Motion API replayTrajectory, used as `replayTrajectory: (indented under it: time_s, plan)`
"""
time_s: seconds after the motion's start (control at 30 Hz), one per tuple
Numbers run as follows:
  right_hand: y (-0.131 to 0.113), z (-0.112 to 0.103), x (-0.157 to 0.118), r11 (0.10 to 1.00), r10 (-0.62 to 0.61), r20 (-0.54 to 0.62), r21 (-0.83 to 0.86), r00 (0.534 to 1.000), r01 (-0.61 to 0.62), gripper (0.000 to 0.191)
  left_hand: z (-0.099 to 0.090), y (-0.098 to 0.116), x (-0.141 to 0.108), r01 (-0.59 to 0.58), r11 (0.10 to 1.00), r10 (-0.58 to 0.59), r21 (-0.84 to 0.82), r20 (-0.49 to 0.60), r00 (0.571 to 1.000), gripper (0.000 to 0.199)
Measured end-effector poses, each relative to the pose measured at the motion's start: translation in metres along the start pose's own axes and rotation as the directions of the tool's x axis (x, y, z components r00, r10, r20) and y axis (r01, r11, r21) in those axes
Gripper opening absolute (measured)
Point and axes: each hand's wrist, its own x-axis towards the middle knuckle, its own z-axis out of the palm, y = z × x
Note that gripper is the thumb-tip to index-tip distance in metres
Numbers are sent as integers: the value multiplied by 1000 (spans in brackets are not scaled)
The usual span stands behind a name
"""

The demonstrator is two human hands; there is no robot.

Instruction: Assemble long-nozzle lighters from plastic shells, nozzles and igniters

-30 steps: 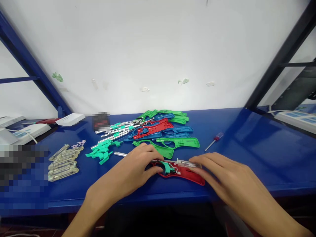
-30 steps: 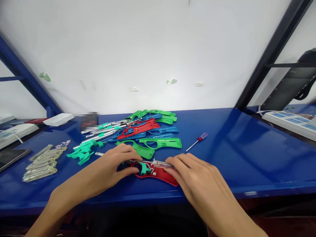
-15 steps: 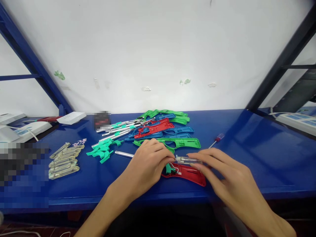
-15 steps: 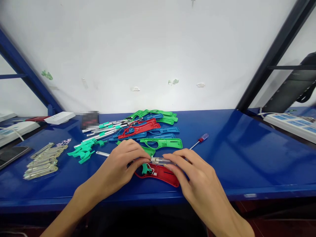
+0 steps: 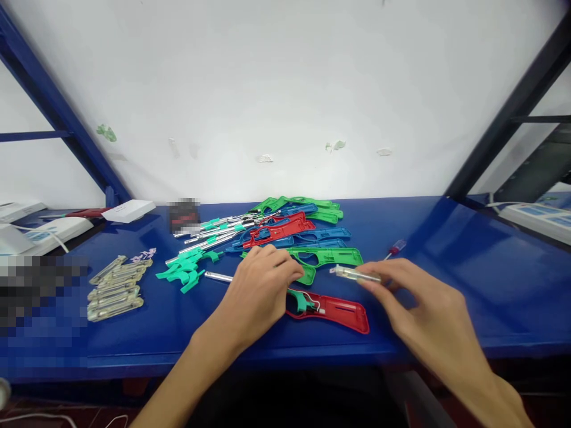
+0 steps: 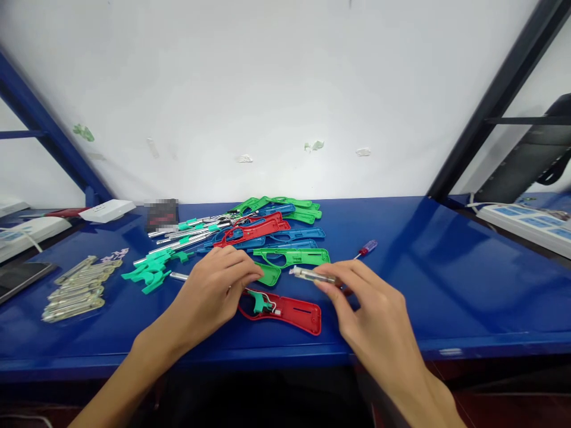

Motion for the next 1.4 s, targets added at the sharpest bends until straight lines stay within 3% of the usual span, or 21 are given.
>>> replayTrajectory:
  time_s: [0.2, 0.37, 0.5, 0.7, 0.87, 1.17, 1.3, 1.4]
  plan:
    - [1, -4, -2, 993, 101, 3, 54, 995, -101, 9, 3, 7, 1, -22, 998, 24, -61, 32, 999, 20]
    - [-9, -1, -6, 958, 180, 100, 206, 979, -197, 10, 4, 18, 1, -9, 986, -8, -166, -100, 995, 21]
    - [-16, 0, -7, 942, 187, 149, 254, 971, -221, 11, 6, 21, 3, -19, 968, -26, -251, -175, 984, 6]
    - [-25, 0, -5, 930, 214, 255, 240, 943, -276, 24, 8, 22, 5, -68, 961, 7, -269, -221, 975, 11]
    - [-29, 0, -3, 944, 152, 339, 229, 929, -238, 31, 6, 30, 2, -98, 957, 33, -274, -234, 972, 14]
    - [-32, -1, -6, 949, 179, 249, 211, 952, -234, 52, 2, 37, 0, -220, 975, 224, 45, -212, 951, 14]
    - [-38, -6, -7, 926, 211, 285, 248, 935, -284, 52, 0, 38, 1, -245, 963, 264, 115, -199, 944, 21]
    - [-42, -10, -6, 884, 218, 385, 311, 897, -348, 49, -2, 38, 1, -284, 946, 312, 156, -203, 928, 20]
